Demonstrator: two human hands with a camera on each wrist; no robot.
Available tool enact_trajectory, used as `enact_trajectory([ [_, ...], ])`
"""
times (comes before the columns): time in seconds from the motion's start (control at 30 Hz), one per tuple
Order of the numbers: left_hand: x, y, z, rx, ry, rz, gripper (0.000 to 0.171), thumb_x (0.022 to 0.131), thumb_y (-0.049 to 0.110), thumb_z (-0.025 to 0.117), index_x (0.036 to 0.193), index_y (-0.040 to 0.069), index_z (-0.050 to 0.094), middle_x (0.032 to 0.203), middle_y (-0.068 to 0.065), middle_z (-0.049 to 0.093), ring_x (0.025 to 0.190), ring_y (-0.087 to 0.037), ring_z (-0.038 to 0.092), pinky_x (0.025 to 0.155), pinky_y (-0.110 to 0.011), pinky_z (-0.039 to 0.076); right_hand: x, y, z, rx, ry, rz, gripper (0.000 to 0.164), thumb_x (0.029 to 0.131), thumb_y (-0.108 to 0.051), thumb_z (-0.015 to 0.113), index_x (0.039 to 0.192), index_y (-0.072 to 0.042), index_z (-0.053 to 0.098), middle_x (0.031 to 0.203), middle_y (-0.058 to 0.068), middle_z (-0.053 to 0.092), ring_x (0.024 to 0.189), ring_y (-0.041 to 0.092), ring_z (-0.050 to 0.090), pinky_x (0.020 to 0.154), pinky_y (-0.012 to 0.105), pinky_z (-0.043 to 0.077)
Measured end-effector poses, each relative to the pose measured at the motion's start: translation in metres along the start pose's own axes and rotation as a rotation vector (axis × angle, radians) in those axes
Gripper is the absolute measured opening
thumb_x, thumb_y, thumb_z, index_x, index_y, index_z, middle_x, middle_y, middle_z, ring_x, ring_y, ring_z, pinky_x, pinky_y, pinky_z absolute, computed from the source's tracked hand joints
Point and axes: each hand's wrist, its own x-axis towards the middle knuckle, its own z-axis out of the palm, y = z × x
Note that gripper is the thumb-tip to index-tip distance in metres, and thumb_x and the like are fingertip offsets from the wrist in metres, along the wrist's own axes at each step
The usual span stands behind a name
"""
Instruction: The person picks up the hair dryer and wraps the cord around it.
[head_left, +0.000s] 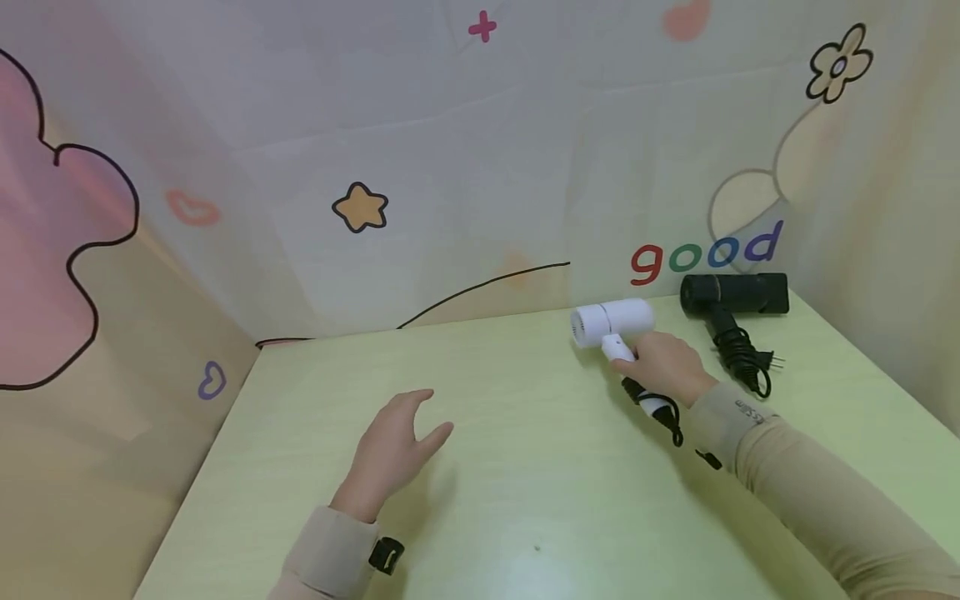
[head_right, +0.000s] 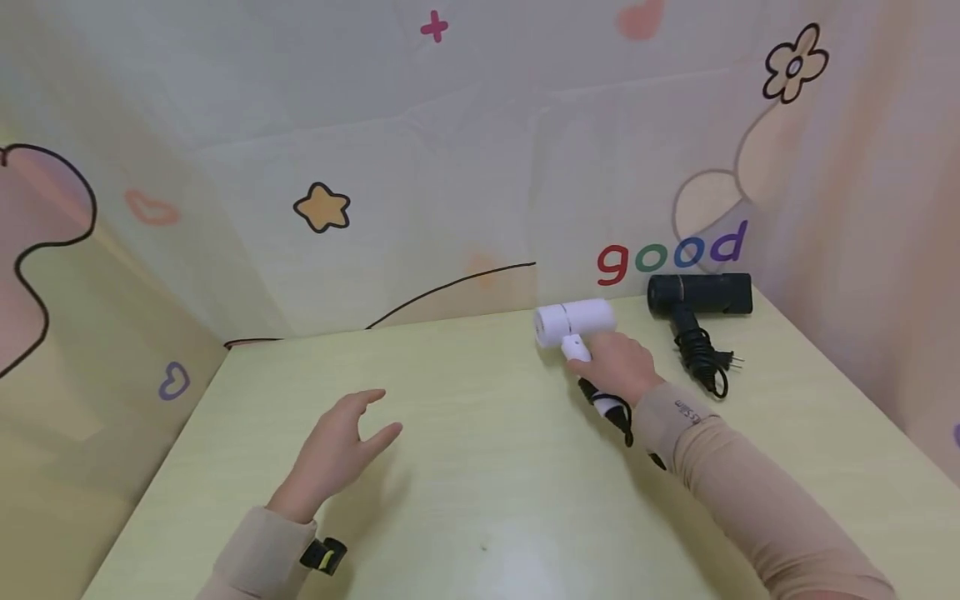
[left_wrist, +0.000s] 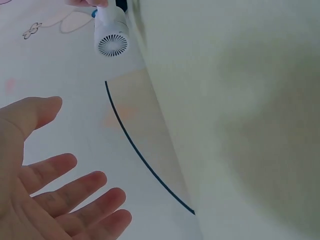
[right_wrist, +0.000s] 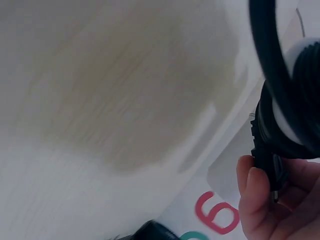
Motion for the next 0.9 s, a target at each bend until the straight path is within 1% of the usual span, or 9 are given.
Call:
enact_trajectory([
  [0.13, -0.01, -0.008, 0.003, -0.006, -0.004, -0.018, 0.054, 0.087, 0.033, 0.066, 0.133, 0.007, 0.052, 0.135, -0.011, 0.053, 0.126, -0.03, 0.049, 0.101, -0.047, 0.042, 0.015, 0.018, -0.002, -0.014, -0.013, 0.043, 0.034, 0.088, -0.036, 0.058, 0.067, -0.01, 0.054, 0.063, 0.003, 0.048, 0.058, 0.018, 0.047, 0.049, 0.028, 0.031],
  [0.27, -0.017, -0.011, 0.005, -0.004, 0.008, -0.011, 0.052, 0.088, 0.032, 0.066, 0.131, 0.006, 0.053, 0.133, -0.011, 0.054, 0.124, -0.03, 0.05, 0.1, -0.047, 0.043, 0.029, 0.031, -0.003, -0.013, -0.016, 0.062, 0.035, 0.089, -0.035, 0.057, 0.066, -0.01, 0.054, 0.062, 0.002, 0.046, 0.058, 0.018, 0.046, 0.05, 0.028, 0.031],
  [0.33, -0.019, -0.011, 0.005, 0.002, 0.013, -0.002, 0.051, 0.088, 0.031, 0.066, 0.13, 0.006, 0.054, 0.132, -0.011, 0.055, 0.123, -0.03, 0.051, 0.099, -0.047, 0.044, 0.034, 0.037, -0.004, -0.019, -0.017, 0.086, 0.035, 0.09, -0.036, 0.056, 0.067, -0.009, 0.054, 0.062, 0.002, 0.046, 0.057, 0.018, 0.046, 0.05, 0.028, 0.031],
  [0.5, -0.02, -0.01, 0.004, 0.022, 0.029, 0.024, 0.05, 0.088, 0.031, 0.066, 0.129, 0.005, 0.054, 0.13, -0.012, 0.056, 0.121, -0.03, 0.052, 0.097, -0.047, 0.045, 0.044, 0.045, -0.004, -0.049, -0.017, 0.159, 0.036, 0.09, -0.037, 0.055, 0.072, -0.005, 0.056, 0.065, 0.006, 0.047, 0.059, 0.02, 0.048, 0.05, 0.028, 0.033],
  [0.63, -0.019, -0.01, 0.004, 0.024, 0.024, 0.03, 0.05, 0.088, 0.032, 0.066, 0.129, 0.005, 0.055, 0.13, -0.012, 0.057, 0.121, -0.03, 0.053, 0.097, -0.047, 0.045, 0.05, 0.046, -0.002, -0.072, -0.008, 0.191, 0.037, 0.089, -0.037, 0.056, 0.076, -0.003, 0.059, 0.068, 0.009, 0.05, 0.061, 0.023, 0.05, 0.051, 0.03, 0.035],
  [0.77, -0.019, -0.011, 0.005, 0.021, 0.016, 0.028, 0.05, 0.088, 0.031, 0.066, 0.129, 0.005, 0.055, 0.13, -0.012, 0.056, 0.121, -0.031, 0.052, 0.097, -0.048, 0.045, 0.056, 0.05, 0.001, -0.065, -0.005, 0.201, 0.038, 0.088, -0.039, 0.057, 0.075, -0.004, 0.059, 0.068, 0.008, 0.049, 0.061, 0.023, 0.05, 0.051, 0.031, 0.036],
  [0.9, -0.019, -0.012, 0.006, 0.013, 0.014, 0.017, 0.052, 0.087, 0.032, 0.067, 0.13, 0.005, 0.054, 0.131, -0.012, 0.056, 0.122, -0.031, 0.052, 0.097, -0.048, 0.045, 0.061, 0.057, 0.004, -0.021, -0.025, 0.191, 0.042, 0.088, -0.044, 0.058, 0.072, -0.005, 0.057, 0.064, 0.005, 0.045, 0.06, 0.021, 0.048, 0.051, 0.03, 0.034],
])
